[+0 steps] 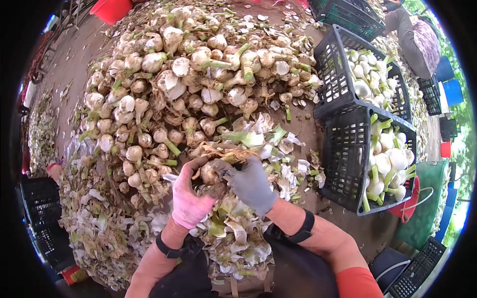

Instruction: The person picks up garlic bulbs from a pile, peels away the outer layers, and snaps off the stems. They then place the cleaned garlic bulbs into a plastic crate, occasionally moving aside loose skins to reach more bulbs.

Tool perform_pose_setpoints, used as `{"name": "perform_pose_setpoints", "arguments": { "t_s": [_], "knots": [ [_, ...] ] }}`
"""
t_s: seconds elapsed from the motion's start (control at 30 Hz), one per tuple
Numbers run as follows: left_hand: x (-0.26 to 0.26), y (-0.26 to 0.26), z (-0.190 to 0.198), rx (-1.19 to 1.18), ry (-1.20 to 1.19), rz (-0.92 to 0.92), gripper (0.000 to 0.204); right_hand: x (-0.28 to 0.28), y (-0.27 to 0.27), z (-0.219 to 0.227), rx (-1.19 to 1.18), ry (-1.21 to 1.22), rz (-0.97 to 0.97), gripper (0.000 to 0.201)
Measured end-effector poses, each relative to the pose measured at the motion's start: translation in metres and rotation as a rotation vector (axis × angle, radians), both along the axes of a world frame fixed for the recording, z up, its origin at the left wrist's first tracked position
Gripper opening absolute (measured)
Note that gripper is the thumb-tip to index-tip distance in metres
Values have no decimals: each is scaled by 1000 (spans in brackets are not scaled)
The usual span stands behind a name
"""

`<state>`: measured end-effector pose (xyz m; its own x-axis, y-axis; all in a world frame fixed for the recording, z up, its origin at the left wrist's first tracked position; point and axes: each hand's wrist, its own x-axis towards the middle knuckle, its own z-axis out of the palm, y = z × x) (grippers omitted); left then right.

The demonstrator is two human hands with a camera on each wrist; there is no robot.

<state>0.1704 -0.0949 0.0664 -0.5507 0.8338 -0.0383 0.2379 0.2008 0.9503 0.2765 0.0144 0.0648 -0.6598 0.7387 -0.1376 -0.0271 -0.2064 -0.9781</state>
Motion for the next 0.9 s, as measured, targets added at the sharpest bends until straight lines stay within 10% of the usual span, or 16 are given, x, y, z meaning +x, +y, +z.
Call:
{"name": "perform_pose_setpoints", "arguments": {
  "t_s": [0.2,0.33,0.57,0.77,0.9],
  "knots": [
    [-7,-15,3,-47,-211,65,56,11,-3,-12,96,-239,181,27],
    [-17,-20,6,8,-871,105,54,12,3,-3,80,-137,247,29],
    [-12,-16,6,-6,-790,24,55,6,1,12,-248,-48,213,21],
    [-16,-19,-5,-16,-893,-7,58,13,9,13,270,-242,312,19],
    [-13,-21,-12,-1,-896,-25,67,28,7,-15,104,-104,199,21]
  ]
}}
